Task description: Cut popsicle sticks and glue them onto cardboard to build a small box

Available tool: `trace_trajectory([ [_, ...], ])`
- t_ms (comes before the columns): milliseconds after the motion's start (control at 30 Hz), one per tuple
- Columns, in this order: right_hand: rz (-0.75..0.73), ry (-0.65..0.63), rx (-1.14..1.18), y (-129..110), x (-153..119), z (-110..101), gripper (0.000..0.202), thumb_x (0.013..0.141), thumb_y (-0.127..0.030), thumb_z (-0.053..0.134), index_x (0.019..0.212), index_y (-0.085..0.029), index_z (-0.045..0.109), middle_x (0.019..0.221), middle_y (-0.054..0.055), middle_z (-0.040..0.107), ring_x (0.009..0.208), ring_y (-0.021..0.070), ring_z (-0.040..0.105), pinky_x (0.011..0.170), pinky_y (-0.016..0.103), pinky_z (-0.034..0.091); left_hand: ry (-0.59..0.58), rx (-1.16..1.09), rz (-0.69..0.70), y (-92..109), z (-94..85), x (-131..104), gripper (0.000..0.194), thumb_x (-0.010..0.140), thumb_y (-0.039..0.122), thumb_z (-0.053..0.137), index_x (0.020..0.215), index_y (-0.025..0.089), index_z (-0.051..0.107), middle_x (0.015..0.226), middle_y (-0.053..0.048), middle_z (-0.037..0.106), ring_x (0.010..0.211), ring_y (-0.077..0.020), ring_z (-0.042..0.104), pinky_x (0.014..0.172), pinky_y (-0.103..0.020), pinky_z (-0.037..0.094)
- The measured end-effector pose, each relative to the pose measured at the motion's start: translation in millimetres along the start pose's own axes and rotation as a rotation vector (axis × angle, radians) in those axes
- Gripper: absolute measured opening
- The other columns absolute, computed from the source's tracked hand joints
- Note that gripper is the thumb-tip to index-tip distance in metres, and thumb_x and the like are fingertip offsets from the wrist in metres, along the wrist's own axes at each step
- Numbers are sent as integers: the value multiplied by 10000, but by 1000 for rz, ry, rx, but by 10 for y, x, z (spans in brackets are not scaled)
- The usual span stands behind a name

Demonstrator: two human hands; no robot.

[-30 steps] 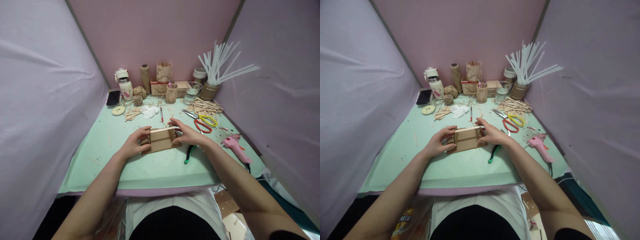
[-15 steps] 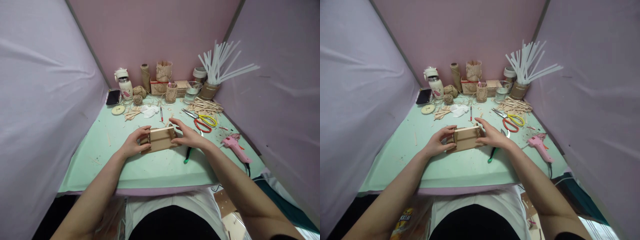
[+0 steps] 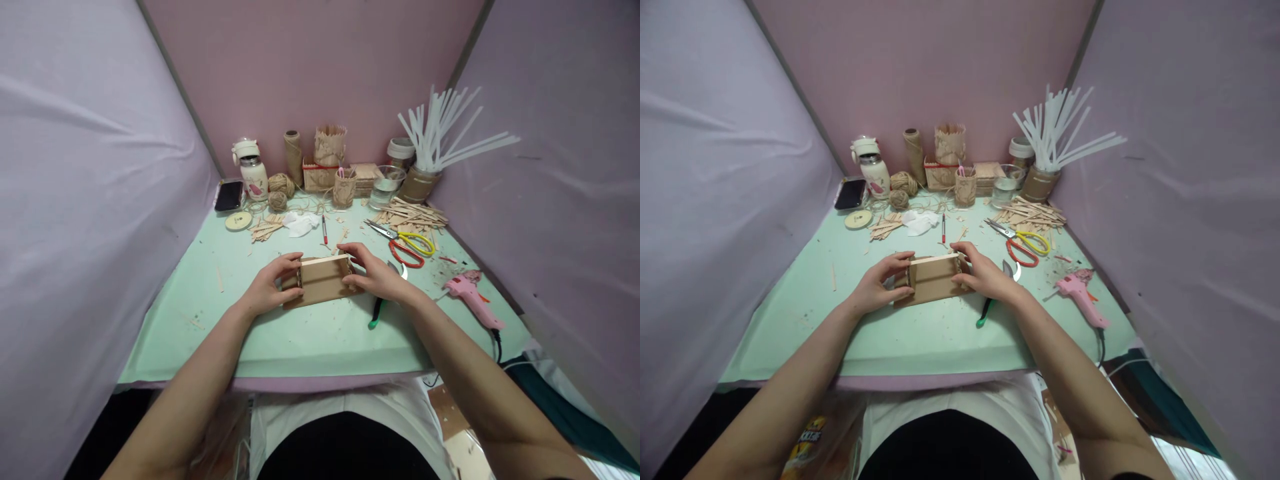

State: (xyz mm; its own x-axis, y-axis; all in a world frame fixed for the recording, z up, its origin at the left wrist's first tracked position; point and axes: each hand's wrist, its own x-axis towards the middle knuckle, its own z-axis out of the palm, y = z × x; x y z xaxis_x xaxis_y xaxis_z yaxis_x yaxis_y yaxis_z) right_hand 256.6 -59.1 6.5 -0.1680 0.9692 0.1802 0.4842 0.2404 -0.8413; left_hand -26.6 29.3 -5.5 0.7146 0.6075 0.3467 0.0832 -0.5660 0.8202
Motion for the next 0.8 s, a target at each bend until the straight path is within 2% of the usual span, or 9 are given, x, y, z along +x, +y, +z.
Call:
trace_trajectory([
  [533,-48,-37,-13,-60,-6,-44,421,859,-250,596,1249,-284,442,1474,61,462,1370,239,439,1138,460,368,-3,-39,-21,-6,1,-4,441,768,258,756,1170,227,577,1445,-156,468,1335,-298,483,1077,-520,451],
  [800,-43,-46,-22,-66,-2,-57,373,847,-244,608,1194,-276,476,1473,81,466,1393,245,410,1127,469,363,-8,-44,-2,-19,0,-5,448,768,229,754,1177,235,570,1443,-153,466,1335,-291,482,1072,-504,457],
])
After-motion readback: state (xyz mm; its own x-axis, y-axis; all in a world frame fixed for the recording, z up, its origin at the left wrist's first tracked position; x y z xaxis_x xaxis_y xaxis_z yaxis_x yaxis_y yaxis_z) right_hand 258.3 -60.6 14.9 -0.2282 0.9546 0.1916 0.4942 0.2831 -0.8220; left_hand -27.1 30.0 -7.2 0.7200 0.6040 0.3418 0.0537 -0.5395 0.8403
